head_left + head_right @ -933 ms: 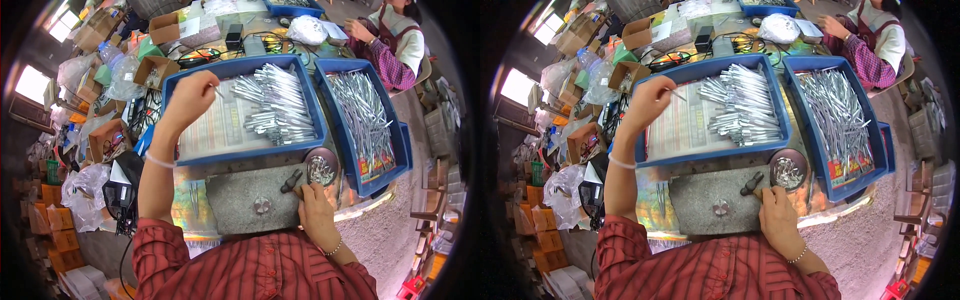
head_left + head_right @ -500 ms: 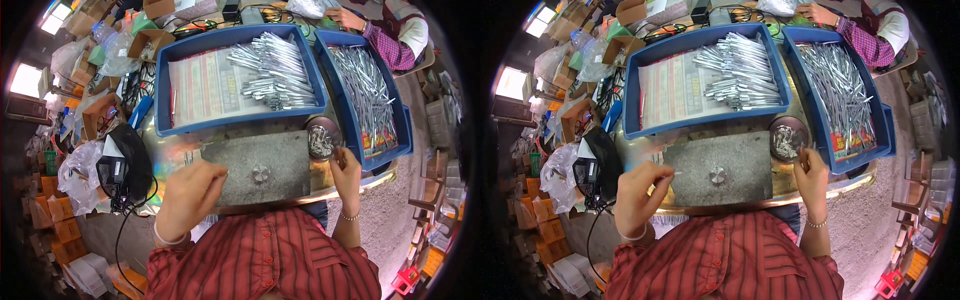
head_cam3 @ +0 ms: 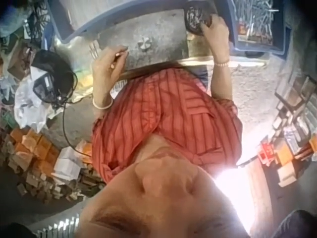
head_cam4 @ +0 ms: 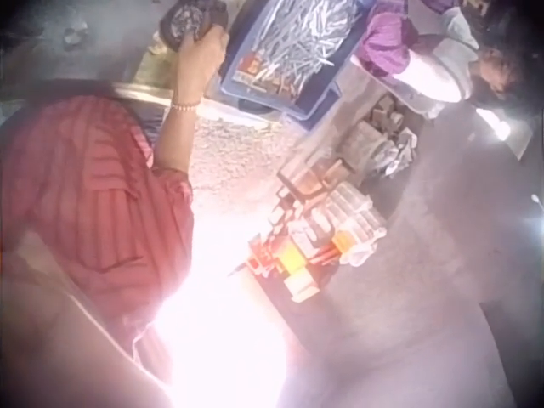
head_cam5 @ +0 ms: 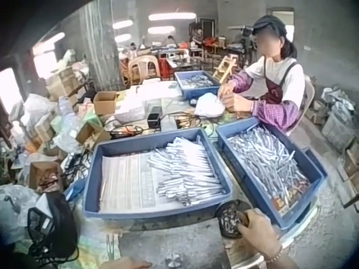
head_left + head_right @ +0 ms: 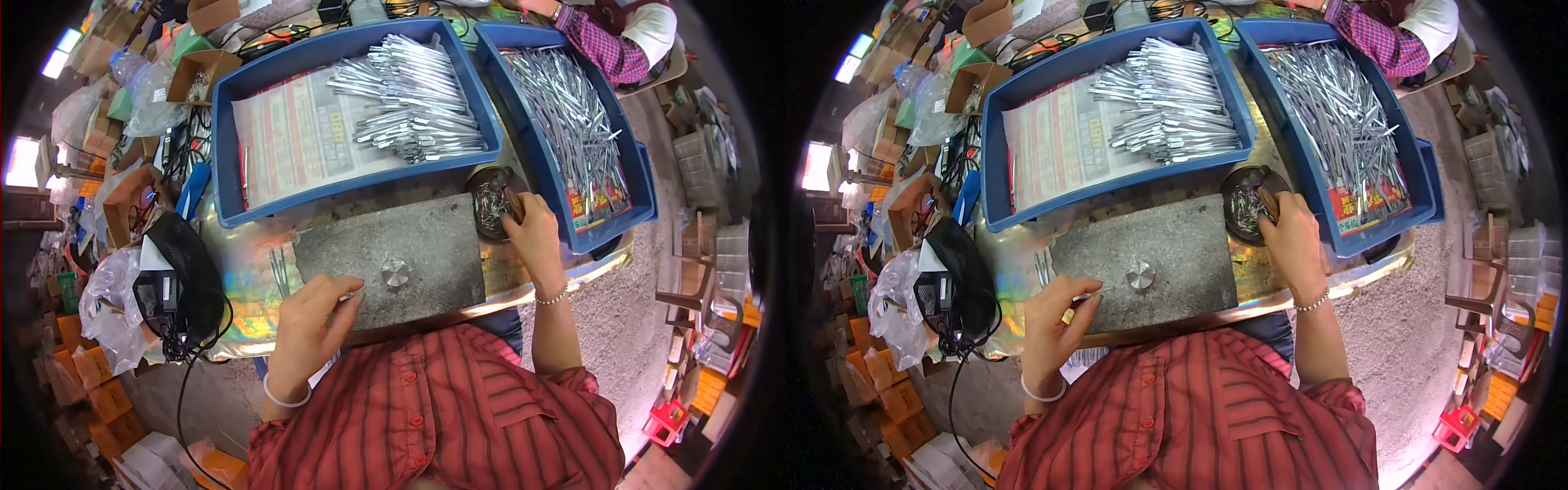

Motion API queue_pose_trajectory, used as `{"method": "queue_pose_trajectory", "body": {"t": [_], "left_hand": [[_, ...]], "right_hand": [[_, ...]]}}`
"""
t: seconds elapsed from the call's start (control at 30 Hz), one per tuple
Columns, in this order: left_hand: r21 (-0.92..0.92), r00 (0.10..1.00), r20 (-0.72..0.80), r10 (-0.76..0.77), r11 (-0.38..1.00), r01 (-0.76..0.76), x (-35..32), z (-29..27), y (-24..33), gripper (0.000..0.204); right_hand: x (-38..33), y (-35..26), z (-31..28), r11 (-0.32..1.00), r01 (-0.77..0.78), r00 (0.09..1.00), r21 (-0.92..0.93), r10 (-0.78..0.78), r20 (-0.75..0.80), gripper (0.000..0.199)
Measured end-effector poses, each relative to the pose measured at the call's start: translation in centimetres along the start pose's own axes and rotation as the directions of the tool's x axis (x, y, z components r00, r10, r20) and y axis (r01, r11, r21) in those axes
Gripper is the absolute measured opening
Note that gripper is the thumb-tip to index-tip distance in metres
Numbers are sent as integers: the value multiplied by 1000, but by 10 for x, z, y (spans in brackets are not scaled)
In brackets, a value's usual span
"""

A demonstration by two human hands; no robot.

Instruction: Assembling small metal components into rods using a hammer on a workbench.

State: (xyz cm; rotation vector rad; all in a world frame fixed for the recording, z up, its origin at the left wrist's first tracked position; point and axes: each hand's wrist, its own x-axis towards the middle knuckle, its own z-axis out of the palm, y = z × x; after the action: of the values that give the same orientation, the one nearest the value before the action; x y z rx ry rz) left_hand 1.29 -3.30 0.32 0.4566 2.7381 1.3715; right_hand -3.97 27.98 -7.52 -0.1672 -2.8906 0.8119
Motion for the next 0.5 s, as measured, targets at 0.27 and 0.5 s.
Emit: {"method": "queue_pose_trajectory", "body": {"t": [0.27,0.5], "left_hand": [[-82,999,30,-31,996,33,-3,21,-26,12],[-120,999,14,-34,992,35,-5,19,-32,13]], "right_hand": [[11,6,9,999,-36,998,-23,38,60,15],[11,1,5,981,-28,999,193,34,-28,16]]}}
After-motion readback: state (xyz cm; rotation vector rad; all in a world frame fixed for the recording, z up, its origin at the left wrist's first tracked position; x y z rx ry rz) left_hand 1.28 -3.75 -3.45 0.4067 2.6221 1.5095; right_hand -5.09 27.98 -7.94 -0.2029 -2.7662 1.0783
